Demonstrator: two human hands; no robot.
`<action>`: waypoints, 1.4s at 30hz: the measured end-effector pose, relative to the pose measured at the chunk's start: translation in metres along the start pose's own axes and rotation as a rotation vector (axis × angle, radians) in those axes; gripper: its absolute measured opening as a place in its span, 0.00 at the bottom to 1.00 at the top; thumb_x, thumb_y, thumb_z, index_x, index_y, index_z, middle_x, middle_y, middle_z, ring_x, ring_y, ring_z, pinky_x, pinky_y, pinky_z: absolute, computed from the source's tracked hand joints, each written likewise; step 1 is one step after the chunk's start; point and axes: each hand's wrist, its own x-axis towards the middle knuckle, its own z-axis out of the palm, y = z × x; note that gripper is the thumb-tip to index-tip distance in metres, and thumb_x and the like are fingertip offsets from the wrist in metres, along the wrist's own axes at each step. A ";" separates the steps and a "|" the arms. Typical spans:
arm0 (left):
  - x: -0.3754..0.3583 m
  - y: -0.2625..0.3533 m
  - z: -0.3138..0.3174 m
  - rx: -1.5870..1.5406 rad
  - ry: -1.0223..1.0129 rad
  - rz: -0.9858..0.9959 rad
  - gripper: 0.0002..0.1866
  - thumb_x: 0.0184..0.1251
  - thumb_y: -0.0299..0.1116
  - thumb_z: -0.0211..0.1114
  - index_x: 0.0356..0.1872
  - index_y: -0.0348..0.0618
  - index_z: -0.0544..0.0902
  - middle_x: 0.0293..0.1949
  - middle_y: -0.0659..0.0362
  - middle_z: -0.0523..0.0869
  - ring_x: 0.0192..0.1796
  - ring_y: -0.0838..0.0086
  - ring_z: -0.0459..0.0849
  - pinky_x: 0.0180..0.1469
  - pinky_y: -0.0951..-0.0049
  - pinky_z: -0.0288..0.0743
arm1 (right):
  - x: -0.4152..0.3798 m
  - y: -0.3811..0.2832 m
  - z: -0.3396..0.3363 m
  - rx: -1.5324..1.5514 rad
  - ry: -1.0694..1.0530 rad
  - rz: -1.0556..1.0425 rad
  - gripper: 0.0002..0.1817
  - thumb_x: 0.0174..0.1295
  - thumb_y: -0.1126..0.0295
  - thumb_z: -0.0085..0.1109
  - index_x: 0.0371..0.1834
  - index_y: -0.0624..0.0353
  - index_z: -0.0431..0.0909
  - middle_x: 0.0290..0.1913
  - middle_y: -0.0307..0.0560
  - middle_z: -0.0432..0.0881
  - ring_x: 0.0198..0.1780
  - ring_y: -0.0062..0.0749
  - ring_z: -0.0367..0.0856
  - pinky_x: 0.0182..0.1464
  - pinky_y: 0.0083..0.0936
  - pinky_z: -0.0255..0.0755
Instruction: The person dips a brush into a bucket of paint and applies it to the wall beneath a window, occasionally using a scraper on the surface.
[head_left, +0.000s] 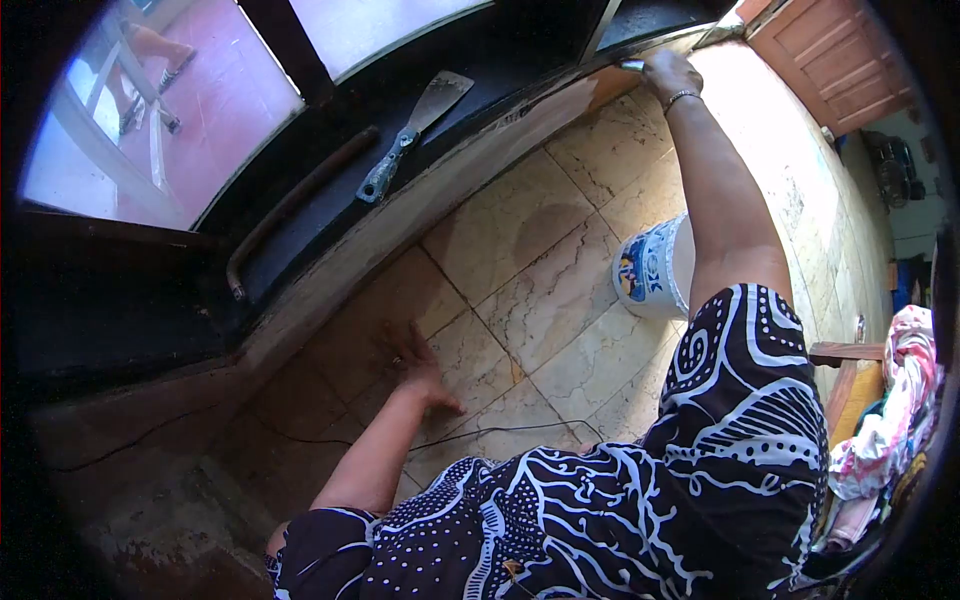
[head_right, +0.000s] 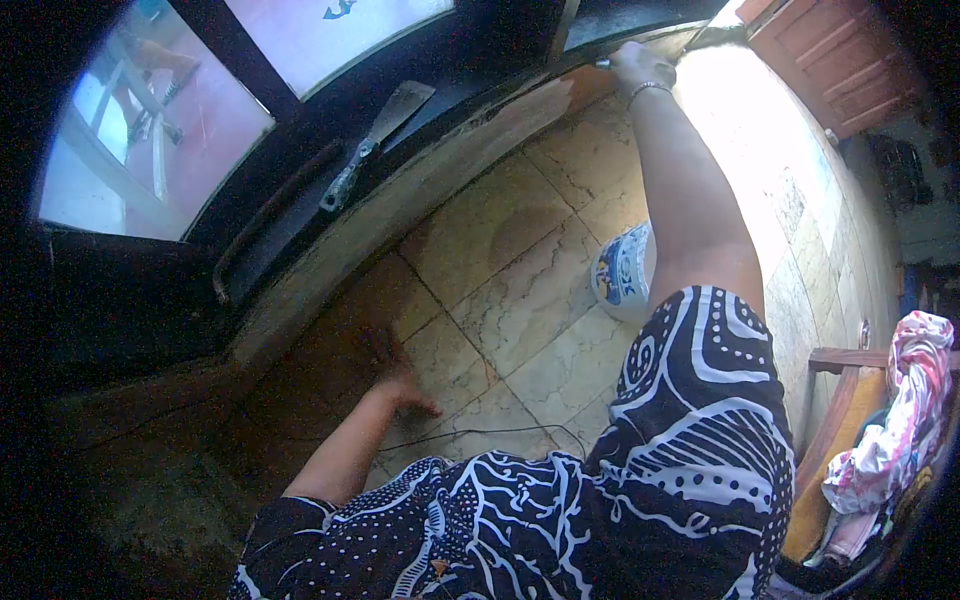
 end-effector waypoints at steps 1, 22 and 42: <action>0.011 -0.009 0.008 -0.019 -0.072 0.010 0.85 0.16 0.53 0.84 0.67 0.31 0.23 0.69 0.32 0.29 0.73 0.44 0.46 0.72 0.59 0.51 | -0.003 -0.005 -0.002 -0.008 -0.041 0.025 0.19 0.52 0.58 0.56 0.47 0.50 0.82 0.53 0.52 0.80 0.52 0.44 0.81 0.50 0.38 0.75; 0.045 -0.024 0.037 0.283 -0.126 0.086 0.78 0.20 0.65 0.78 0.69 0.25 0.41 0.72 0.36 0.45 0.72 0.51 0.55 0.73 0.65 0.48 | -0.021 0.000 -0.018 0.021 -0.126 0.032 0.17 0.60 0.60 0.51 0.47 0.56 0.80 0.52 0.50 0.81 0.53 0.45 0.80 0.52 0.38 0.73; 0.037 -0.017 0.031 0.126 -0.155 0.051 0.67 0.22 0.60 0.80 0.66 0.27 0.59 0.68 0.40 0.61 0.70 0.56 0.61 0.71 0.66 0.55 | -0.096 -0.025 -0.053 -0.003 -0.012 -0.031 0.14 0.56 0.61 0.58 0.41 0.54 0.83 0.44 0.52 0.83 0.47 0.45 0.82 0.47 0.36 0.76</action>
